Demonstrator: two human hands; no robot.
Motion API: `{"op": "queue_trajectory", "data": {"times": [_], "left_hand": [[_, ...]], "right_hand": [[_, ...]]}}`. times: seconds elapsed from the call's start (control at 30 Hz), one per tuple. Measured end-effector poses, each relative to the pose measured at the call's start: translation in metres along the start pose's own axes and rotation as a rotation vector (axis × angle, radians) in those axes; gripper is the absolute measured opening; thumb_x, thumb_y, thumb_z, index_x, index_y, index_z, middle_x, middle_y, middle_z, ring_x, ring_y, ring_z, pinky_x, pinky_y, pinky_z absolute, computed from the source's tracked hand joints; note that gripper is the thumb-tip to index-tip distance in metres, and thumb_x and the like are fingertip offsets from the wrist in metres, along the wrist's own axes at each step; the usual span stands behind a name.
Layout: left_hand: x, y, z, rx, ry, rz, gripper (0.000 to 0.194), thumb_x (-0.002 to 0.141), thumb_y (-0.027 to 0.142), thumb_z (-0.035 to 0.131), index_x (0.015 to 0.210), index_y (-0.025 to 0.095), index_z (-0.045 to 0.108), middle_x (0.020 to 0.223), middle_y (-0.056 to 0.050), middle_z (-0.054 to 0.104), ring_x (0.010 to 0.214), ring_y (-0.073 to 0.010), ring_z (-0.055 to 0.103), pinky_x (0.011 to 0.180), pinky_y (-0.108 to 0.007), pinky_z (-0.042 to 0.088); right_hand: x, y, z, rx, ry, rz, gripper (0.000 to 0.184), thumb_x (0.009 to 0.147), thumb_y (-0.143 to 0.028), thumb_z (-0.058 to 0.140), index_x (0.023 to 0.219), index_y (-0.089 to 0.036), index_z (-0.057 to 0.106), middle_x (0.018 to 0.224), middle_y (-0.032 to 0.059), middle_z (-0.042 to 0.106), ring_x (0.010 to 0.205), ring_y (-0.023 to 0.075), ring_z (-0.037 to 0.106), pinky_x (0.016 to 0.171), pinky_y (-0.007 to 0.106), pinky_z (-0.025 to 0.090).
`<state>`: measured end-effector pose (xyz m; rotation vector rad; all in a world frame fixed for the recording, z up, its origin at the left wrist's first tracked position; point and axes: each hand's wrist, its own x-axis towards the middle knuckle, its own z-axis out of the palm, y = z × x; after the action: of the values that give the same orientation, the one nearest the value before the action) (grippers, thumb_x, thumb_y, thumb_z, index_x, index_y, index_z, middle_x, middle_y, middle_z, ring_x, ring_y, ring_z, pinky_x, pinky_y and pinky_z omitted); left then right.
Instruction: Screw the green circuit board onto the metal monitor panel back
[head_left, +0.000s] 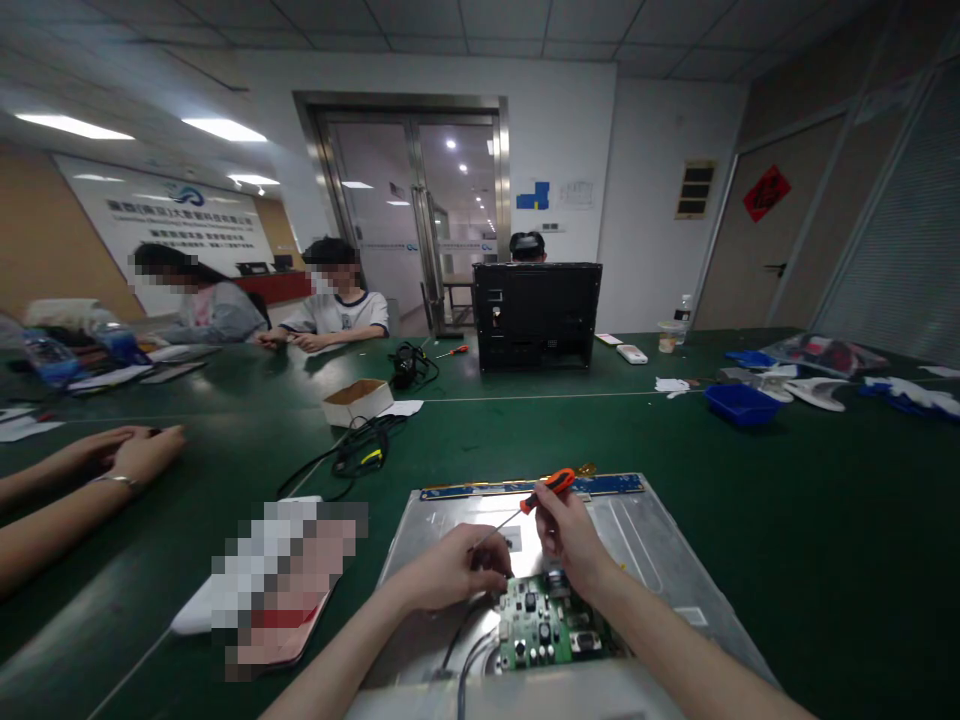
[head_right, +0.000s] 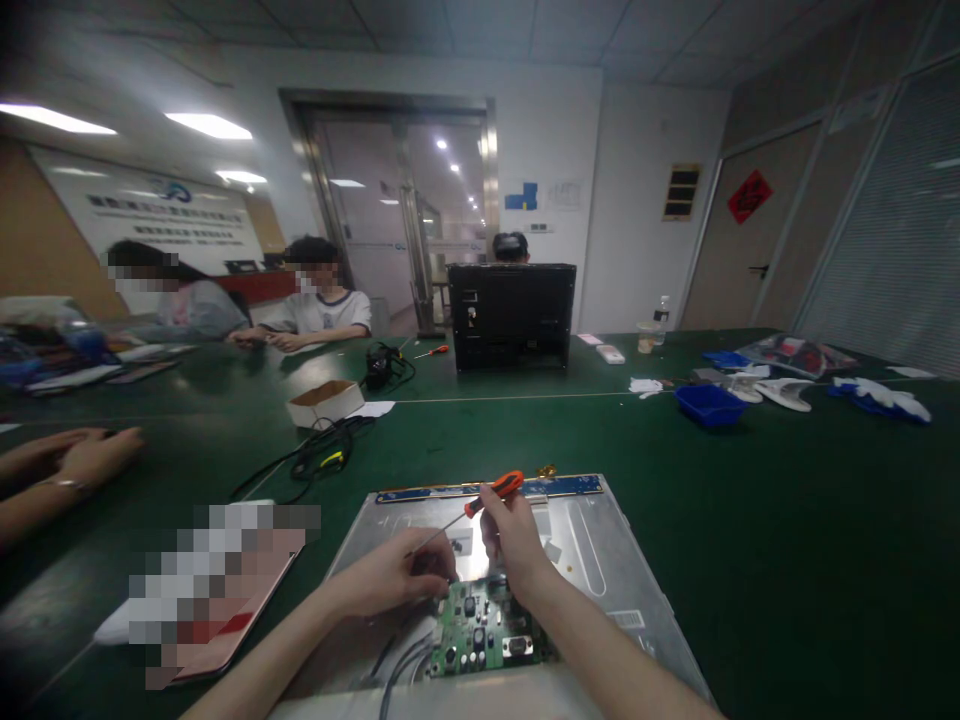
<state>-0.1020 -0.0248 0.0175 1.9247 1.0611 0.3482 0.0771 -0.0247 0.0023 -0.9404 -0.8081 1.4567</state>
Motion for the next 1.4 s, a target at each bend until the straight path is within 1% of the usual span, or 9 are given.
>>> {"op": "queue_trajectory", "data": {"times": [0.2,0.5,0.57,0.7,0.77,0.87,1.17,1.27,1.4], "left_hand": [[0.001,-0.002,-0.003,-0.025,-0.011,0.056,0.011,0.077,0.027,0.062,0.078,0.017,0.066,0.072,0.001,0.063,0.07,-0.0149,0.054,0.067,-0.025,0.042],[0.0,0.001,-0.001,0.059,0.02,0.008,0.012,0.076,0.027,0.063,0.079,0.017,0.067,0.073,0.001,0.061,0.07,-0.015,0.052,0.065,-0.025,0.041],[-0.001,0.001,-0.001,0.062,0.021,0.016,0.012,0.077,0.028,0.063,0.079,0.017,0.067,0.073,0.001,0.061,0.07,-0.0147,0.052,0.065,-0.024,0.04],[0.0,0.002,0.002,0.004,0.025,0.033,0.012,0.075,0.028,0.065,0.077,0.016,0.066,0.07,0.002,0.06,0.067,-0.0141,0.052,0.064,-0.024,0.041],[0.001,0.002,0.002,-0.029,0.024,0.04,0.012,0.075,0.028,0.065,0.075,0.016,0.066,0.069,0.002,0.06,0.068,-0.0145,0.053,0.065,-0.025,0.042],[0.001,0.0,0.002,-0.027,0.009,0.047,0.013,0.077,0.029,0.065,0.076,0.016,0.067,0.071,0.0,0.063,0.07,-0.0152,0.055,0.066,-0.025,0.043],[0.0,0.0,-0.002,-0.032,-0.047,0.033,0.011,0.07,0.019,0.064,0.08,0.017,0.07,0.075,0.0,0.066,0.07,-0.0154,0.058,0.065,-0.024,0.044],[0.001,0.001,-0.002,-0.035,-0.043,0.033,0.012,0.069,0.017,0.062,0.079,0.017,0.068,0.072,0.001,0.064,0.067,-0.0143,0.055,0.063,-0.023,0.042],[0.001,0.0,0.0,-0.044,-0.03,0.033,0.012,0.067,0.016,0.061,0.077,0.016,0.067,0.07,0.002,0.063,0.065,-0.0137,0.054,0.061,-0.022,0.041]], "right_hand": [[0.001,-0.001,-0.002,-0.011,-0.007,-0.011,0.054,0.058,-0.066,0.078,0.064,-0.02,0.05,0.038,-0.0114,0.041,0.029,0.0032,0.029,0.032,0.018,0.013],[0.002,0.004,-0.002,-0.023,-0.029,-0.034,0.049,0.064,-0.062,0.077,0.067,-0.02,0.052,0.04,-0.0106,0.043,0.03,0.0037,0.029,0.031,0.018,0.014],[0.001,0.002,-0.002,-0.023,-0.028,-0.052,0.049,0.064,-0.061,0.078,0.069,-0.019,0.053,0.045,-0.0086,0.048,0.032,0.004,0.031,0.031,0.018,0.016],[-0.001,-0.003,-0.002,-0.022,-0.026,-0.1,0.05,0.06,-0.059,0.082,0.074,-0.019,0.055,0.061,-0.0011,0.063,0.044,0.0076,0.045,0.033,0.017,0.025],[0.0,-0.006,-0.003,-0.021,-0.031,-0.122,0.05,0.059,-0.056,0.083,0.078,-0.019,0.056,0.066,0.0006,0.065,0.049,0.0097,0.05,0.034,0.017,0.029],[0.0,-0.009,-0.005,-0.018,-0.04,-0.15,0.054,0.058,-0.052,0.085,0.091,-0.02,0.057,0.066,-0.0017,0.064,0.046,0.0095,0.049,0.035,0.017,0.031],[0.007,-0.014,-0.013,-0.018,-0.018,-0.255,0.075,0.069,-0.052,0.079,0.127,-0.025,0.04,0.061,-0.0107,0.054,0.033,0.0065,0.039,0.031,0.017,0.024],[0.004,-0.013,-0.011,-0.096,-0.031,-0.313,0.073,0.075,-0.054,0.074,0.129,-0.025,0.034,0.064,-0.0088,0.059,0.033,0.0071,0.04,0.032,0.017,0.025],[-0.008,-0.015,-0.008,-0.243,-0.054,-0.402,0.065,0.084,-0.049,0.067,0.132,-0.025,0.032,0.068,-0.0053,0.061,0.04,0.0099,0.047,0.036,0.02,0.031]]}}
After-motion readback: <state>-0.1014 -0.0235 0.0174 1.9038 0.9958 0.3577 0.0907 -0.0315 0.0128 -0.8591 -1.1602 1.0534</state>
